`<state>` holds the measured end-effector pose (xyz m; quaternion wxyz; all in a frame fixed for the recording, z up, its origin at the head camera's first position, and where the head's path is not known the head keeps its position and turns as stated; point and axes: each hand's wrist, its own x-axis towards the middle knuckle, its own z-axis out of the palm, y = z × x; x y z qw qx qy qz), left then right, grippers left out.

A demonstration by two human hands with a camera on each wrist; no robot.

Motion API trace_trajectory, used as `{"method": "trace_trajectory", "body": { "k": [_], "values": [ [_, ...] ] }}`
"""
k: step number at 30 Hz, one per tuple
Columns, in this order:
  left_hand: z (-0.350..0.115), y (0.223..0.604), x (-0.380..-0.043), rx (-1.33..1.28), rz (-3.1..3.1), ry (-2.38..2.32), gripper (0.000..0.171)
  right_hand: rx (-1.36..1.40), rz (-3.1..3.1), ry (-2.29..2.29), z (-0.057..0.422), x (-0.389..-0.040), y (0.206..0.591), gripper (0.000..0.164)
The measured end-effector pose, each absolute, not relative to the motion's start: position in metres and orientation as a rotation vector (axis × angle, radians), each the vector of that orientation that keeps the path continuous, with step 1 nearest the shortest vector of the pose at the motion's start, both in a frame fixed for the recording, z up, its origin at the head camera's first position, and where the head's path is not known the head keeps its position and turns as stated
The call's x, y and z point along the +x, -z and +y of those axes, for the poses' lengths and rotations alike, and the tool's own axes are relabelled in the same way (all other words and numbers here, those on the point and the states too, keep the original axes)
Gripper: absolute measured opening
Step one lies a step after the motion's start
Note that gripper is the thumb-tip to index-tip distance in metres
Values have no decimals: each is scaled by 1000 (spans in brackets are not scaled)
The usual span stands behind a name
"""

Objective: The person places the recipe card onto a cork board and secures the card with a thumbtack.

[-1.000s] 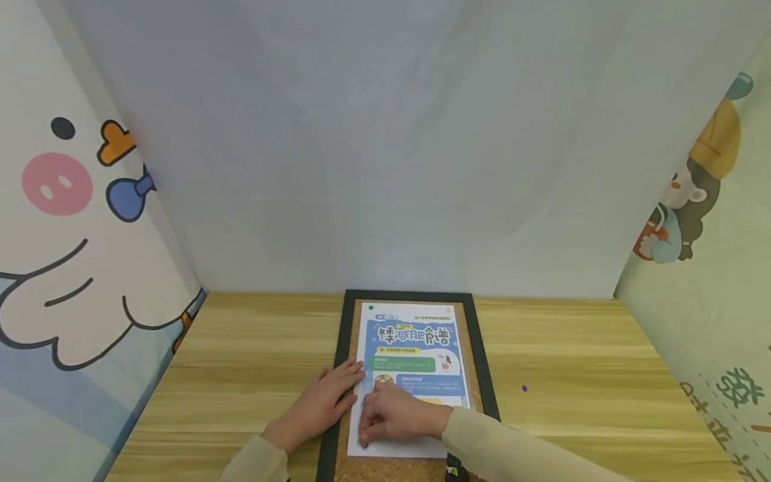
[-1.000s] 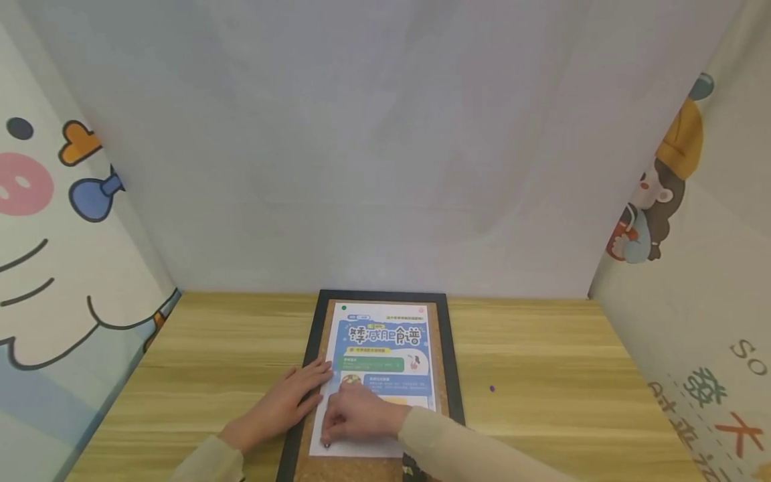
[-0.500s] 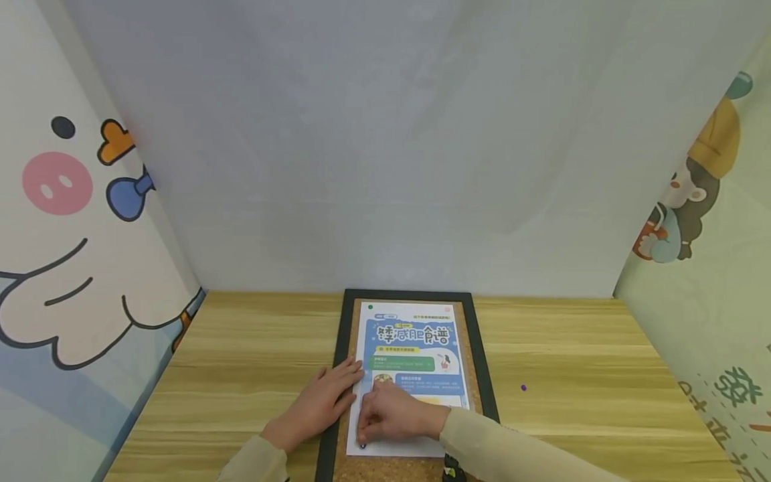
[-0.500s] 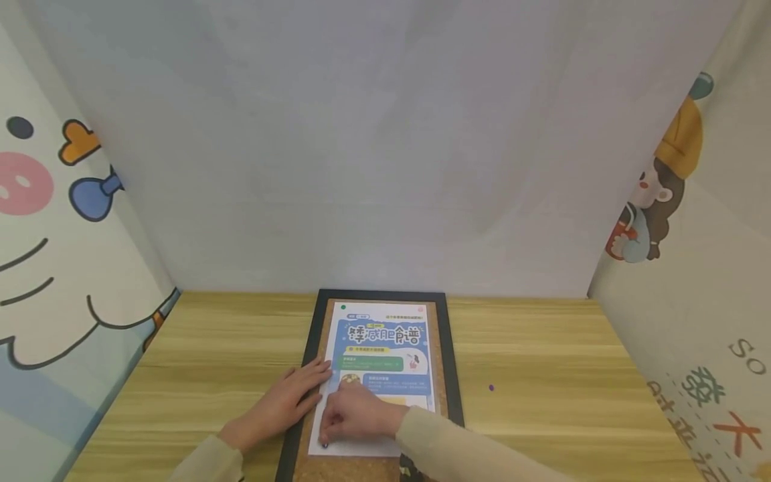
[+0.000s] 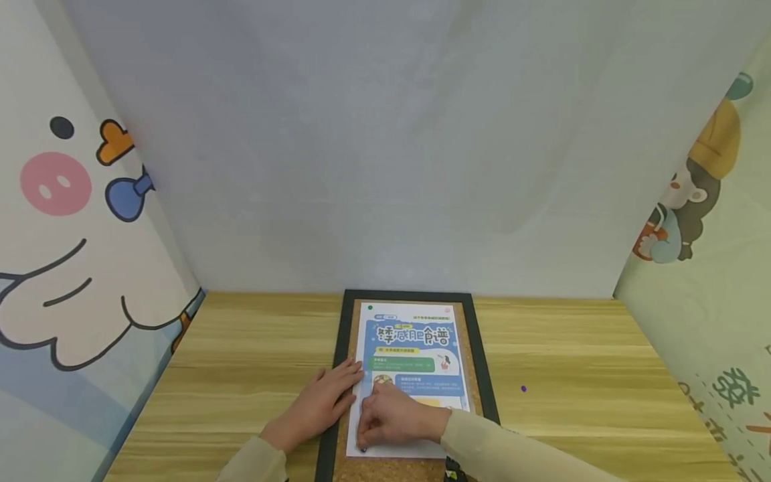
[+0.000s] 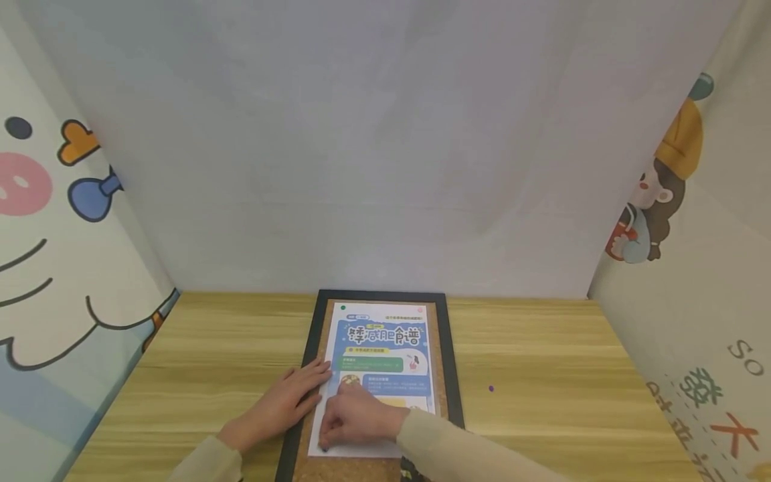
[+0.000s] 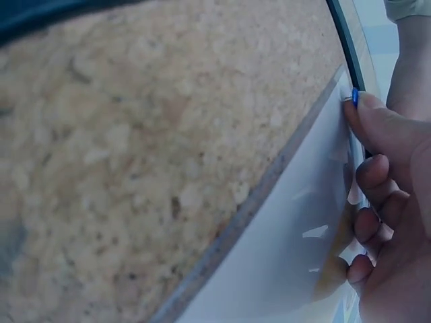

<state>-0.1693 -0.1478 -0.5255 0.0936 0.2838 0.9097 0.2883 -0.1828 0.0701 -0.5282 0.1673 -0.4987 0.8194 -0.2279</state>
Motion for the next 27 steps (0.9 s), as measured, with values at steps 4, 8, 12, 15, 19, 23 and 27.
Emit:
{"method": "trace_trajectory", "body": {
  "k": [4,8,12,15,19,23,27],
  "values": [
    [-148,525,-168,846,2702,-851,44,-1513,2335,685,72,-190,555,14],
    [-148,524,-168,854,2708,-847,44,-1508,2324,651,72,-192,554,11],
    [-147,522,-167,845,2711,-849,44,-1424,2297,657,72,-190,534,11],
    [-145,520,-167,836,2712,-858,44,-1335,2292,675,71,-184,511,12],
    [-144,519,-167,834,2713,-863,43,-1342,2319,694,70,-183,513,14],
    [-144,520,-166,838,2714,-862,43,-1330,2338,721,68,-183,521,15],
    [-144,520,-167,848,2711,-869,42,-1305,2359,713,65,-181,522,14]
  ]
}}
